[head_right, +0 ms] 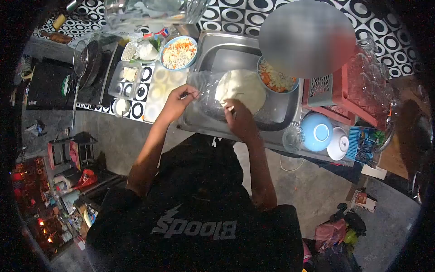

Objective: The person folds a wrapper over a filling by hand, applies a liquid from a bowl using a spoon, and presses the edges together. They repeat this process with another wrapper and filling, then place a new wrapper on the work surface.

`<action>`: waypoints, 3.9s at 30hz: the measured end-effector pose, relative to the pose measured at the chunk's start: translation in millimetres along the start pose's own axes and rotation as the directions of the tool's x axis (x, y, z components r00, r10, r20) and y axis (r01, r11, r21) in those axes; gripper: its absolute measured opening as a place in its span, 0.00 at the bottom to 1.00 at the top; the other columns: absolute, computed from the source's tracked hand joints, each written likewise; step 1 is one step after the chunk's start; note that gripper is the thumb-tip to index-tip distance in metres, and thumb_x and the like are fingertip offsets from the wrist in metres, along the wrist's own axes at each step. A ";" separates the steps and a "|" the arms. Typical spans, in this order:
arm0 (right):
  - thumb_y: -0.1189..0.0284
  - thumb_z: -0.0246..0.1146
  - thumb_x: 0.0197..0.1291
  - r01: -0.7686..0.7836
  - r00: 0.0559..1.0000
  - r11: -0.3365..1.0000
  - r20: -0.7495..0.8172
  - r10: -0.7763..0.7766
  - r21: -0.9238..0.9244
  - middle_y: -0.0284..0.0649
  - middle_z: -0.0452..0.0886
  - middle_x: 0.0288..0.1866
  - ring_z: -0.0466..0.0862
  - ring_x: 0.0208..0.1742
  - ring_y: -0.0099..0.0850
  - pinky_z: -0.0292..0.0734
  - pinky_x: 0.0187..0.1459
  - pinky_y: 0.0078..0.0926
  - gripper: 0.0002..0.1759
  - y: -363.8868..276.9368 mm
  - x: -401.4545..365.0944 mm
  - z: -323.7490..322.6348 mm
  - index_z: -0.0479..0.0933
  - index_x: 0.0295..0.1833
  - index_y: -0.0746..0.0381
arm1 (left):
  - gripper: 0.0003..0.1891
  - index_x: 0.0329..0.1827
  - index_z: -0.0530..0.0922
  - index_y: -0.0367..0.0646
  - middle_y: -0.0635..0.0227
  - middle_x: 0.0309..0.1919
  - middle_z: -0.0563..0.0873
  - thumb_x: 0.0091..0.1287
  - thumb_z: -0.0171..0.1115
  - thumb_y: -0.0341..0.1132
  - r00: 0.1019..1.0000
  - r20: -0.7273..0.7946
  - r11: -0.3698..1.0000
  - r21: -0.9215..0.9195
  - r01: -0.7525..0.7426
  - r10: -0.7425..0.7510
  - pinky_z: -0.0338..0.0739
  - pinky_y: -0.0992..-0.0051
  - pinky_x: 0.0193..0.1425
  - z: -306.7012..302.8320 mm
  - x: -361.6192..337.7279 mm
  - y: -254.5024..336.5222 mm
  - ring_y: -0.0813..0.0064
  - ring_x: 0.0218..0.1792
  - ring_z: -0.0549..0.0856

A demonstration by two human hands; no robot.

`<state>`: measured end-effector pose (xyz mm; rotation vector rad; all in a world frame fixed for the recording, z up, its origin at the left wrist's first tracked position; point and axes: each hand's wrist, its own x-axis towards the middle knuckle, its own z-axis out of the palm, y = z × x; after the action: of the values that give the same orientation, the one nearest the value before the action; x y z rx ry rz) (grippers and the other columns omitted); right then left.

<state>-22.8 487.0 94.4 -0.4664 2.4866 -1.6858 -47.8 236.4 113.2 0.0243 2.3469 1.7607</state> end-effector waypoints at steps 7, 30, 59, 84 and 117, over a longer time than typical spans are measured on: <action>0.68 0.68 0.59 0.169 0.983 0.984 0.074 -0.165 -0.055 0.44 0.75 0.47 0.79 0.41 0.35 0.76 0.42 0.29 0.25 -31.6 38.7 -0.5 0.71 0.59 0.64 | 0.20 0.55 0.80 0.38 0.64 0.48 0.85 0.76 0.49 0.46 0.974 0.225 0.989 -0.141 0.046 -0.013 0.71 0.73 0.60 6.7 -1.1 26.3 0.73 0.51 0.81; 0.78 0.59 0.60 0.064 0.997 0.985 0.058 -0.056 -0.161 0.45 0.76 0.38 0.77 0.33 0.36 0.74 0.40 0.33 0.13 -44.3 42.9 -6.1 0.76 0.51 0.65 | 0.14 0.57 0.77 0.40 0.65 0.50 0.83 0.70 0.52 0.24 0.902 0.430 0.999 0.006 0.041 -0.040 0.76 0.73 0.55 19.0 14.1 25.5 0.74 0.49 0.80; 0.80 0.57 0.62 -0.088 0.945 0.945 -0.326 -0.020 -0.314 0.43 0.71 0.32 0.73 0.29 0.32 0.70 0.32 0.27 0.10 -52.7 25.6 10.0 0.77 0.49 0.66 | 0.07 0.31 0.85 0.45 0.59 0.29 0.87 0.56 0.59 0.34 0.892 0.326 0.326 0.845 -0.423 0.314 0.80 0.60 0.35 58.1 92.5 -103.1 0.61 0.32 0.88; 0.81 0.55 0.58 -0.300 0.876 0.895 -0.466 0.121 -0.331 0.49 0.76 0.40 0.79 0.38 0.47 0.73 0.41 0.36 0.12 -57.4 23.9 26.1 0.76 0.48 0.67 | 0.07 0.35 0.82 0.42 0.58 0.37 0.80 0.54 0.61 0.27 0.628 0.490 0.480 0.405 -0.778 0.605 0.79 0.59 0.48 28.2 100.0 -76.3 0.57 0.45 0.82; 0.83 0.57 0.55 -0.345 0.862 0.889 -0.477 0.173 -0.301 0.50 0.76 0.42 0.79 0.43 0.50 0.74 0.47 0.39 0.16 -49.9 22.5 33.3 0.76 0.51 0.64 | 0.06 0.33 0.81 0.41 0.52 0.55 0.79 0.59 0.59 0.33 0.645 0.739 0.551 0.461 -0.695 0.196 0.75 0.60 0.59 30.6 122.2 -37.6 0.50 0.57 0.79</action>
<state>-26.1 433.6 129.5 0.2715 3.0356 -1.3148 -157.9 271.3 50.3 1.2895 2.4027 0.5837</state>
